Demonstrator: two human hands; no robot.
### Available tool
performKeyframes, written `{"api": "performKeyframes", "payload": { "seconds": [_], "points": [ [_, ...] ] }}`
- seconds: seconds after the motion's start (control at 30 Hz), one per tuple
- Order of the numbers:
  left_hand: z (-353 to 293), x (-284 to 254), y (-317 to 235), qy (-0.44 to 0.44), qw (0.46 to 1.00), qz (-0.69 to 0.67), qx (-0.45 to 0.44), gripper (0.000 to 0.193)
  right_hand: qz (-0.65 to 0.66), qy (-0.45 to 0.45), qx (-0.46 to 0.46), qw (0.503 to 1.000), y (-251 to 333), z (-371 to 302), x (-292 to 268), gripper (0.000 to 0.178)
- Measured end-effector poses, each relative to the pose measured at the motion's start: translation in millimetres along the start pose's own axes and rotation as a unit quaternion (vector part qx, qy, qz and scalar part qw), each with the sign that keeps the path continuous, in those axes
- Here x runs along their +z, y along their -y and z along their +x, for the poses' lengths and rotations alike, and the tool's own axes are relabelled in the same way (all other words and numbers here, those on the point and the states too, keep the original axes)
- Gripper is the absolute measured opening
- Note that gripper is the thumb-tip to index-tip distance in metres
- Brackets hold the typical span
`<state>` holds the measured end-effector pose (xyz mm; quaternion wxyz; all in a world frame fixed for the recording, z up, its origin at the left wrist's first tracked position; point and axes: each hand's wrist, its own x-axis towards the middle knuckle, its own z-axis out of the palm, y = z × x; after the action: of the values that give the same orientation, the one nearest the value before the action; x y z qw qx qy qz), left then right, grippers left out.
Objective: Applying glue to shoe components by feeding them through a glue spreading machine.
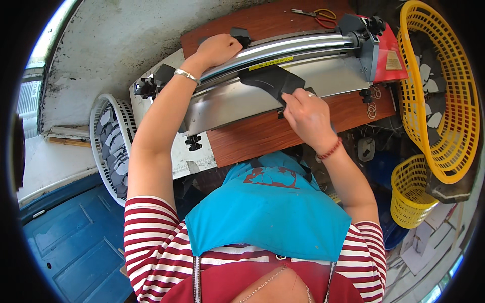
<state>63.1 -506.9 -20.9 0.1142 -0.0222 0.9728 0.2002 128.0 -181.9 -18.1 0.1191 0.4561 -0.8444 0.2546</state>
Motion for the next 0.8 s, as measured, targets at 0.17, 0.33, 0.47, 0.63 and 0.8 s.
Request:
{"api": "performKeyframes", "payload": {
  "seconds": [0.17, 0.33, 0.47, 0.63, 0.8],
  "points": [
    [6, -9, -14, 0.012, 0.999, -0.012, -0.042, 0.032, 0.074, -0.071, 0.002, 0.995, -6, -1, 19, 0.022],
    [2, -24, -19, -0.146, 0.945, -0.276, -0.099, 0.024, 0.14, 0.008, -0.001, 0.99, -1, -44, 13, 0.021],
    [-9, -45, -32, -0.207, 0.863, -0.453, -0.083, 0.019, 0.155, 0.051, 0.025, 0.986, 0, -78, 10, 0.021],
    [-42, -71, -37, -0.261, 0.772, -0.576, -0.066, 0.011, 0.161, 0.065, 0.029, 0.984, -3, -100, 0, 0.019],
    [-110, -96, -38, -0.337, 0.703, -0.626, -0.035, 0.009, 0.19, 0.091, 0.004, 0.978, -10, -117, -5, 0.018]
  ]
}}
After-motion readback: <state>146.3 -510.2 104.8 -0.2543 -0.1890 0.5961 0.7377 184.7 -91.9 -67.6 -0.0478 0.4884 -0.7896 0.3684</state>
